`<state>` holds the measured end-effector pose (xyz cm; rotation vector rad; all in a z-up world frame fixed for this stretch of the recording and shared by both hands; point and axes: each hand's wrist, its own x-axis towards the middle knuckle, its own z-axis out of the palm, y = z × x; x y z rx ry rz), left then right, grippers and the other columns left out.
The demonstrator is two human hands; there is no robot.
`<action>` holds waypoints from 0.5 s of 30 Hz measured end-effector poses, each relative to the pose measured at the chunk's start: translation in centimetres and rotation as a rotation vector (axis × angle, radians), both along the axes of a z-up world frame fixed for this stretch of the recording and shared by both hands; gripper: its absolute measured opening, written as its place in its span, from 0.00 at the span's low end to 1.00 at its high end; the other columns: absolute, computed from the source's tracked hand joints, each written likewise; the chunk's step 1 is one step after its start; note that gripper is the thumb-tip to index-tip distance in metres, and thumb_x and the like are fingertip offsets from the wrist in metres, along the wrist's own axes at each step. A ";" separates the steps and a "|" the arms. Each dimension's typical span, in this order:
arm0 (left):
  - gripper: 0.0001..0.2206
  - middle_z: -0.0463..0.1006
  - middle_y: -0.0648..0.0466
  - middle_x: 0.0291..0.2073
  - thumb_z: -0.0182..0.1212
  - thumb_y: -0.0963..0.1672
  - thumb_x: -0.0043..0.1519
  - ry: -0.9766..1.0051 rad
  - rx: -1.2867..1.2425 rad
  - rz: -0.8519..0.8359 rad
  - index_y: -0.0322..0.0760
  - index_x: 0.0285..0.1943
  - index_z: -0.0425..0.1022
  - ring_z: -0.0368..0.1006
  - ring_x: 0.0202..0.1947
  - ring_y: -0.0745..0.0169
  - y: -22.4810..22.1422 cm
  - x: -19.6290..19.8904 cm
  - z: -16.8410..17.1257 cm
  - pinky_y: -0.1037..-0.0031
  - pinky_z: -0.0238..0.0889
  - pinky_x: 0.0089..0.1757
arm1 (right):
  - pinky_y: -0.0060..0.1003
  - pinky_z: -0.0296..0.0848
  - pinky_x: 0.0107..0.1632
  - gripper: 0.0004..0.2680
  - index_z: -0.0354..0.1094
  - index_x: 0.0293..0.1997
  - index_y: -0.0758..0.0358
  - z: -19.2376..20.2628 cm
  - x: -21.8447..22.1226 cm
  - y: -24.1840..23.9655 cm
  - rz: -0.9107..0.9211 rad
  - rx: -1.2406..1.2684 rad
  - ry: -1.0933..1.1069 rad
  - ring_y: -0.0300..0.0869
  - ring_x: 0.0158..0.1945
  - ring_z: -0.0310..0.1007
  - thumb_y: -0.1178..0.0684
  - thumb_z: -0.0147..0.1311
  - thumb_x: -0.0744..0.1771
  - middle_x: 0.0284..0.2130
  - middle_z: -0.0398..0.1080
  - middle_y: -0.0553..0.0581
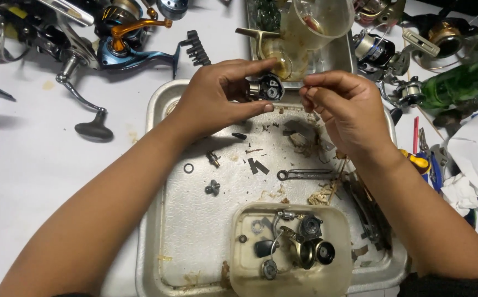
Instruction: Disassembling, cleaning, and repairing a fishing reel on a metal tray using small tools.
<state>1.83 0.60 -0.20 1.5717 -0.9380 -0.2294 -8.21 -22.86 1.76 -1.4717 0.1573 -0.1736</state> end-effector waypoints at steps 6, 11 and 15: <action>0.27 0.80 0.50 0.56 0.74 0.44 0.57 -0.026 0.053 -0.032 0.48 0.66 0.69 0.76 0.46 0.68 0.0 -0.2 0.4 0.83 0.73 0.45 | 0.29 0.83 0.49 0.07 0.73 0.49 0.70 1.6 0.1 1.0 0.051 -0.332 -0.043 0.42 0.41 0.80 0.65 0.60 0.67 0.40 0.78 0.62; 0.26 0.81 0.49 0.53 0.73 0.44 0.58 -0.059 0.089 -0.062 0.48 0.67 0.69 0.78 0.41 0.67 -0.1 -0.1 0.0 0.82 0.76 0.43 | 0.31 0.83 0.52 0.06 0.74 0.47 0.69 2.7 0.1 1.5 0.126 -0.646 -0.124 0.43 0.44 0.81 0.63 0.64 0.67 0.42 0.78 0.63; 0.27 0.81 0.48 0.53 0.74 0.43 0.59 -0.193 0.016 -0.074 0.46 0.67 0.69 0.80 0.46 0.62 -0.5 0.2 -0.8 0.78 0.78 0.46 | 0.30 0.78 0.47 0.05 0.77 0.46 0.69 3.3 0.2 1.9 0.159 -0.939 -0.246 0.41 0.40 0.78 0.62 0.66 0.67 0.39 0.78 0.61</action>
